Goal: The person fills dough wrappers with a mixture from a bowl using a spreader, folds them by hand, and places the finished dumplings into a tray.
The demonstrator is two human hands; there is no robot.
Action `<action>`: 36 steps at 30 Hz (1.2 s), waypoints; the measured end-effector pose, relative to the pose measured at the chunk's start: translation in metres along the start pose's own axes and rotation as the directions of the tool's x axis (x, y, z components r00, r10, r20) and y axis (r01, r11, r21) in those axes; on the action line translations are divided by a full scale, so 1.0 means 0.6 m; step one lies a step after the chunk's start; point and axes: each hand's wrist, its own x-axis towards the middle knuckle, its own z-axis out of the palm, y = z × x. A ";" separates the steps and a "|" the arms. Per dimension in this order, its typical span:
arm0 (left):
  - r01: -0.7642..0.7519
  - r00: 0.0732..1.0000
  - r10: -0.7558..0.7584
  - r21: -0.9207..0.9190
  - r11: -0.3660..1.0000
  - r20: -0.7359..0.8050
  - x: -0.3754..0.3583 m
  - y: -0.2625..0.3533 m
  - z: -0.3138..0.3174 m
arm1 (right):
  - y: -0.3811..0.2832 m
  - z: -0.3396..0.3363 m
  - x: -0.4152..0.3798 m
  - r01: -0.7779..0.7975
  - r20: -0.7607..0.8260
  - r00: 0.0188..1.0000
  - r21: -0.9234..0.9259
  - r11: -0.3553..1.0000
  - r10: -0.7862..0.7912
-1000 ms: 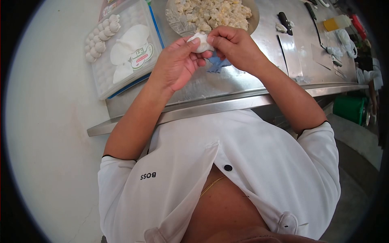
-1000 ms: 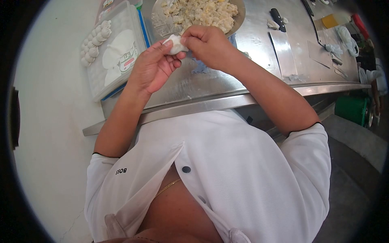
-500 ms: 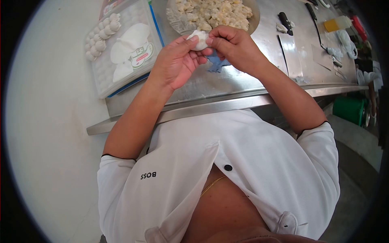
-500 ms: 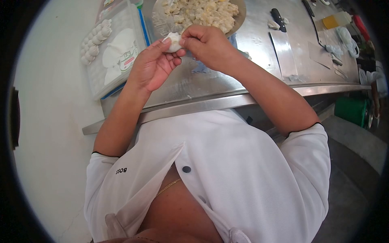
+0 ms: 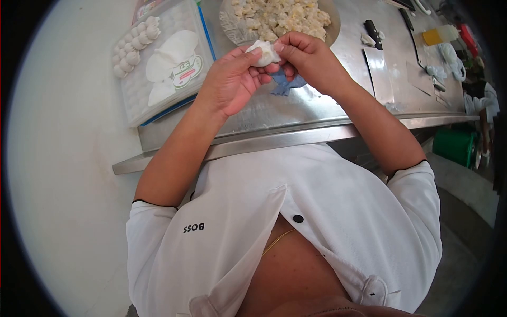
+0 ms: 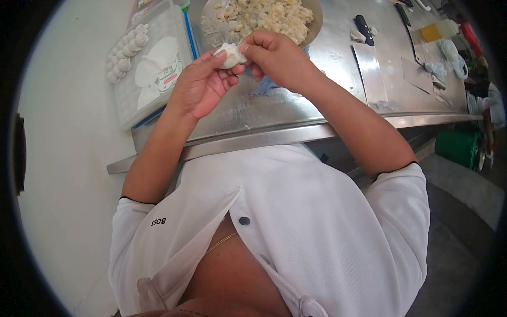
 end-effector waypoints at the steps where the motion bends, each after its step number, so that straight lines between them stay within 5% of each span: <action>1: -0.002 1.000 0.002 -0.001 1.000 -0.001 0.000 -0.001 0.002 | 0.000 0.001 -0.001 0.041 0.007 0.999 -0.052 0.998 -0.041; 7: 0.004 1.000 -0.004 0.013 1.000 -0.027 -0.002 -0.005 0.007 | 0.019 0.005 0.000 0.219 -0.003 0.972 -0.343 0.913 -0.235; 11: 0.001 1.000 -0.001 0.020 1.000 -0.022 -0.004 -0.004 0.007 | 0.004 0.001 0.003 0.002 -0.043 0.999 -0.094 0.996 -0.006; 22: -0.031 0.998 0.045 0.251 0.968 -0.049 -0.013 -0.006 0.025 | 0.034 0.009 0.009 0.326 0.007 0.936 -0.400 0.857 -0.353; 26: -0.024 0.995 0.047 0.243 0.970 -0.088 -0.014 -0.005 0.025 | 0.023 0.009 0.006 0.325 0.018 0.939 -0.379 0.867 -0.344; 28: -0.032 0.995 0.054 0.248 0.968 -0.082 -0.015 -0.004 0.025 | 0.005 0.004 0.003 0.044 0.067 0.997 -0.149 0.988 -0.034; 31: -0.044 0.995 0.066 0.260 0.965 -0.079 -0.015 -0.003 0.026 | -0.004 0.001 0.002 -0.021 0.031 0.999 -0.146 0.989 0.026; 36: -0.050 0.996 0.069 0.286 0.957 -0.059 -0.015 -0.004 0.023 | 0.018 0.004 0.002 0.167 0.064 0.986 -0.281 0.945 -0.155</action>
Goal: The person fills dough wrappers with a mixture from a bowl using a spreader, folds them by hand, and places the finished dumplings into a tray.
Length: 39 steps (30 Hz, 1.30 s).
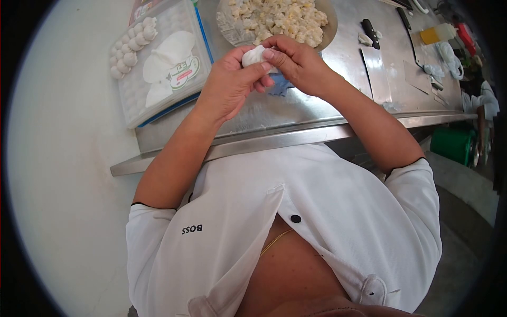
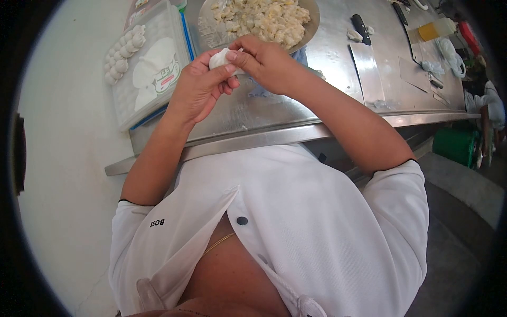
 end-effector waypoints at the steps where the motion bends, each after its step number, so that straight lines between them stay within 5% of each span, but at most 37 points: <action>1: 0.000 1.000 0.000 -0.001 1.000 -0.001 0.000 0.000 0.000 | 0.001 0.000 0.000 0.062 0.013 0.998 -0.090 0.994 -0.061; 14: 0.013 0.996 -0.009 -0.048 0.999 0.083 -0.001 0.006 -0.003 | 0.006 -0.002 0.004 0.106 -0.041 0.993 -0.059 0.993 -0.109; 16: 0.007 0.997 -0.003 -0.047 0.999 0.074 0.000 0.005 -0.005 | -0.013 -0.010 0.002 -0.139 0.049 0.990 0.163 0.977 0.133; 20: 0.003 0.998 0.000 -0.045 0.999 0.056 -0.001 0.009 -0.002 | -0.016 -0.012 0.003 -0.249 0.086 0.967 0.155 0.956 0.238; 22: 0.007 0.998 -0.005 -0.040 0.999 0.058 0.001 0.010 -0.005 | 0.003 -0.002 0.000 0.026 0.029 0.999 -0.057 0.998 -0.025; 29: 0.004 0.996 0.010 -0.164 0.986 0.085 0.013 0.010 -0.017 | 0.007 -0.006 0.014 0.042 -0.100 0.994 -0.006 0.999 -0.042; 35: -0.031 0.999 0.028 -0.145 0.989 -0.019 0.012 0.007 -0.010 | 0.011 -0.016 0.006 0.111 -0.099 0.987 -0.154 0.982 -0.128; 39: -0.037 0.997 0.030 -0.091 0.995 -0.077 0.009 0.002 0.002 | -0.015 -0.006 -0.007 0.248 -0.067 0.948 -0.453 0.857 -0.310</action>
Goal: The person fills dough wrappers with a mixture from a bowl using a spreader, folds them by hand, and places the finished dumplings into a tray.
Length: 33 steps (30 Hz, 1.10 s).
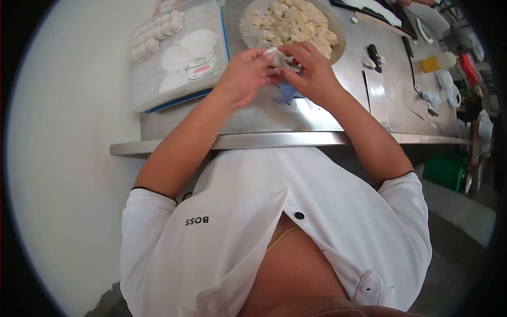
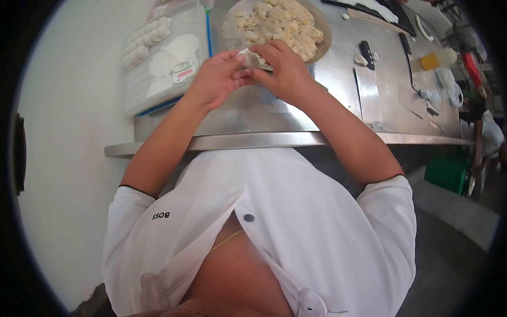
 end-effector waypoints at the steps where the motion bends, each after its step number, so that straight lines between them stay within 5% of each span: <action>1: -0.017 1.000 0.017 -0.002 1.000 -0.017 -0.002 0.001 0.003 | -0.003 0.003 0.000 0.063 -0.027 0.998 -0.073 0.995 -0.065; 3: -0.008 0.998 0.018 0.171 0.985 -0.058 -0.004 -0.005 0.001 | -0.003 0.017 -0.004 0.088 -0.019 0.996 -0.089 0.992 -0.090; 5: -0.060 0.995 0.070 0.134 0.989 -0.070 -0.003 -0.012 -0.006 | -0.012 0.016 0.000 0.106 -0.008 0.994 -0.095 0.990 -0.107; 7: 0.001 0.994 0.030 0.279 0.960 -0.105 -0.020 0.008 -0.001 | -0.023 0.013 0.008 -0.040 0.026 0.999 0.088 0.995 0.038; 9: -0.030 0.989 0.067 0.263 0.964 -0.132 -0.037 0.034 0.000 | -0.032 0.014 0.028 -0.009 0.036 0.999 0.108 0.994 0.005; 11: -0.030 0.983 0.089 0.334 0.942 -0.163 -0.054 0.066 -0.006 | -0.056 0.011 0.063 -0.244 0.188 0.963 0.323 0.914 0.191; 16: -0.035 0.940 0.180 0.444 0.895 -0.289 -0.099 0.149 -0.088 | -0.111 0.054 0.160 -0.360 0.384 0.906 0.481 0.799 0.177; 17: 0.009 0.921 0.198 0.525 0.851 -0.337 -0.104 0.165 -0.117 | -0.114 0.077 0.184 -0.361 0.392 0.904 0.478 0.801 0.173; 20: 0.108 0.796 0.566 0.970 0.217 -0.215 -0.080 0.203 -0.273 | -0.116 0.166 0.259 -0.327 0.391 0.912 0.515 0.792 0.121; 21: 0.216 0.751 0.636 0.976 0.019 -0.179 -0.076 0.217 -0.308 | -0.115 0.196 0.285 -0.261 0.370 0.924 0.432 0.864 0.094; 22: 0.219 0.749 0.636 0.975 0.024 -0.184 -0.068 0.227 -0.339 | -0.113 0.226 0.310 -0.190 0.351 0.934 0.340 0.921 0.064; 24: 0.345 0.772 0.617 0.916 -0.206 -0.152 -0.053 0.236 -0.390 | -0.106 0.288 0.354 -0.036 0.266 0.963 0.255 0.966 -0.035; 25: 0.348 0.771 0.617 0.916 -0.199 -0.159 -0.046 0.234 -0.401 | -0.109 0.311 0.370 0.114 0.186 0.972 0.157 0.981 -0.143; 31: 0.324 0.804 0.592 0.877 -0.354 -0.058 -0.003 0.213 -0.429 | -0.121 0.387 0.415 0.130 0.170 0.977 0.004 0.992 -0.128; 33: 0.248 0.703 0.710 0.919 -0.306 0.046 -0.002 0.205 -0.434 | -0.125 0.402 0.415 0.107 0.158 0.982 -0.029 0.994 -0.101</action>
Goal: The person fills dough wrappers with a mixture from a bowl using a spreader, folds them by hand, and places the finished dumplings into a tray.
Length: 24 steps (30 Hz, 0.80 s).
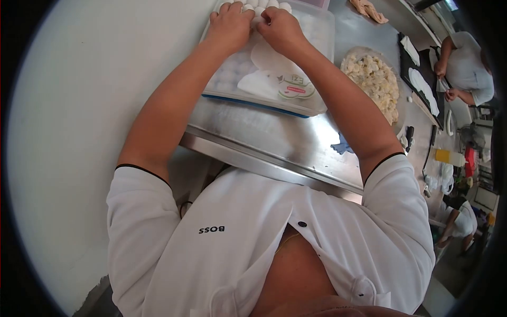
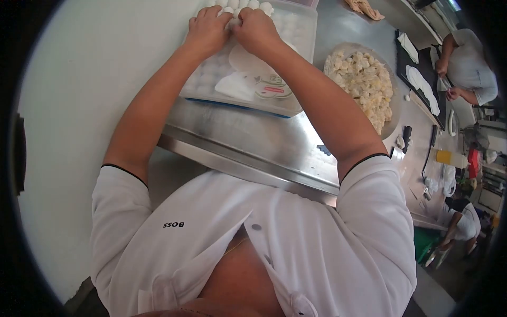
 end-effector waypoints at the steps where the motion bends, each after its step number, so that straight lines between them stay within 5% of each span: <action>1: 0.007 1.000 -0.007 -0.002 1.000 0.006 -0.002 -0.006 0.007 | -0.003 0.006 0.002 -0.021 -0.022 1.000 -0.031 0.999 0.020; 6: -0.043 0.992 0.042 -0.006 0.999 -0.117 -0.011 -0.022 0.020 | -0.013 0.012 -0.007 0.001 -0.049 0.999 -0.031 1.000 -0.003; 17: -0.035 0.989 0.034 -0.007 0.999 -0.143 -0.014 -0.017 0.025 | -0.013 0.033 -0.002 0.050 -0.115 0.991 -0.152 0.987 -0.068; 23: 0.002 0.996 -0.007 -0.050 0.999 -0.093 -0.014 -0.014 0.019 | -0.007 0.015 0.003 0.121 -0.075 0.987 -0.257 0.959 -0.144; 24: -0.006 0.994 0.002 -0.039 0.999 -0.110 -0.017 -0.015 0.021 | -0.017 -0.016 0.000 0.132 0.029 0.991 -0.214 0.968 -0.129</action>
